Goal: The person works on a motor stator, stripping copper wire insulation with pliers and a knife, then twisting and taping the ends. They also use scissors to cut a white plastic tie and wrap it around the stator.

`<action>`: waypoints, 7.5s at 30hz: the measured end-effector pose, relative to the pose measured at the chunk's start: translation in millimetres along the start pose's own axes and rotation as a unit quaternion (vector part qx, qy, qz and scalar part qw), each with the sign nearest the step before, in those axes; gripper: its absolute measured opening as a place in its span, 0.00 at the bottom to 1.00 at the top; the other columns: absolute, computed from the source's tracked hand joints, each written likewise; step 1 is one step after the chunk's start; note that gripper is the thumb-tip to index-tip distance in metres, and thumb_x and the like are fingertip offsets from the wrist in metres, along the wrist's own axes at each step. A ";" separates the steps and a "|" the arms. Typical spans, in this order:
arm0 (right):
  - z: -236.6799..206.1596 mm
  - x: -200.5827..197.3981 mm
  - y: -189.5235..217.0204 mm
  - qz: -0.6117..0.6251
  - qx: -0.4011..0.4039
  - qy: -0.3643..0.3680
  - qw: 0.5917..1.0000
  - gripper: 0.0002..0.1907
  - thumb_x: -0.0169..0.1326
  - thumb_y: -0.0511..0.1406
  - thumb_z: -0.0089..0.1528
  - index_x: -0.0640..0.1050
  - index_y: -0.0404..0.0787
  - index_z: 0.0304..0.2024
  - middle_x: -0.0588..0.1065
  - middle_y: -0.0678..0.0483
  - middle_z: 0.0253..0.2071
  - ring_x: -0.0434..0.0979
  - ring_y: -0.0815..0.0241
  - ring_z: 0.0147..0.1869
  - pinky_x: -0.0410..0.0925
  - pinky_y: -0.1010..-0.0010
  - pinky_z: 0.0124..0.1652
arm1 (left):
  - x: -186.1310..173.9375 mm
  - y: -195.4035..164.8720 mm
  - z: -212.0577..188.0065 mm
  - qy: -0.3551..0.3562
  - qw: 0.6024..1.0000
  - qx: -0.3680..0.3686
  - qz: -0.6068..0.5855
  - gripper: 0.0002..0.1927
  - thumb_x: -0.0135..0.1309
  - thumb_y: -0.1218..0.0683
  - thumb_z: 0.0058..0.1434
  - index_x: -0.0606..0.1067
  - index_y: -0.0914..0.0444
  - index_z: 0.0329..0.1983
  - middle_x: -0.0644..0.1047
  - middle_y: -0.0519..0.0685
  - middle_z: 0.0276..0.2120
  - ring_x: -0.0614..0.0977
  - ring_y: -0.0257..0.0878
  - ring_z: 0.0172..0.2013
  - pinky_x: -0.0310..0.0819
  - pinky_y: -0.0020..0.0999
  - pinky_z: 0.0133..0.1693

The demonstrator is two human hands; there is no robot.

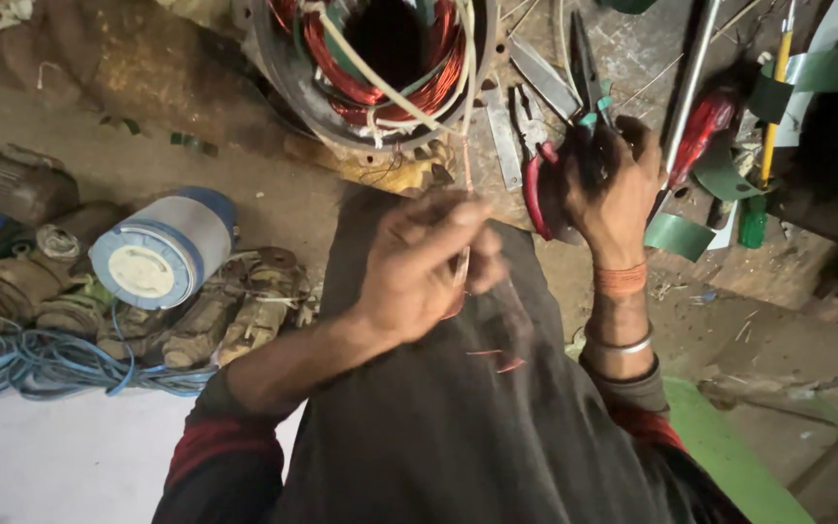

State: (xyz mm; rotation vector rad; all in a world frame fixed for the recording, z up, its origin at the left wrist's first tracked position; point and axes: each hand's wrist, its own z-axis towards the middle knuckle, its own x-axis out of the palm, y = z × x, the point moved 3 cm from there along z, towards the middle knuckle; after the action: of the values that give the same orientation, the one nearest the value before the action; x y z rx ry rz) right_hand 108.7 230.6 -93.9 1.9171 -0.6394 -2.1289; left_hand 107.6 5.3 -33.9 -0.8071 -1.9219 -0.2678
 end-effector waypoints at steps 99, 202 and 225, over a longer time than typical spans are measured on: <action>237.9 1.9 86.9 0.389 -0.557 0.303 0.668 0.18 0.66 0.27 0.57 0.77 0.35 0.48 0.75 0.50 0.41 0.80 0.56 0.38 0.78 0.70 0.34 | 37.9 -114.9 68.0 0.004 0.485 0.452 0.749 0.19 0.73 0.62 0.59 0.80 0.61 0.52 0.68 0.43 0.35 0.74 0.41 0.42 0.69 0.41 0.53; 190.8 -22.8 121.1 0.339 -0.546 0.274 0.715 0.06 0.66 0.28 0.60 0.85 0.37 0.40 0.78 0.49 0.38 0.82 0.63 0.36 0.73 0.75 0.34 | 33.0 -123.8 30.6 0.028 0.480 0.436 0.761 0.09 0.68 0.57 0.66 0.81 0.60 0.47 0.77 0.42 0.40 0.79 0.36 0.51 0.54 0.57 0.70; 174.4 -28.9 137.0 0.245 -0.554 0.304 0.735 0.12 0.62 0.30 0.59 0.83 0.29 0.44 0.78 0.44 0.40 0.80 0.60 0.31 0.73 0.75 0.27 | 23.0 -146.4 20.4 0.110 0.500 0.368 0.776 0.11 0.71 0.57 0.67 0.83 0.56 0.50 0.79 0.43 0.46 0.79 0.38 0.58 0.56 0.54 0.75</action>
State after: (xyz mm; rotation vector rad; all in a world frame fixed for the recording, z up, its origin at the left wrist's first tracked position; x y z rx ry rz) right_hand -76.9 153.0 3.9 1.3181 0.2533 -0.9612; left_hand -7.1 -85.1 -1.1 -1.3943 -0.2948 1.3884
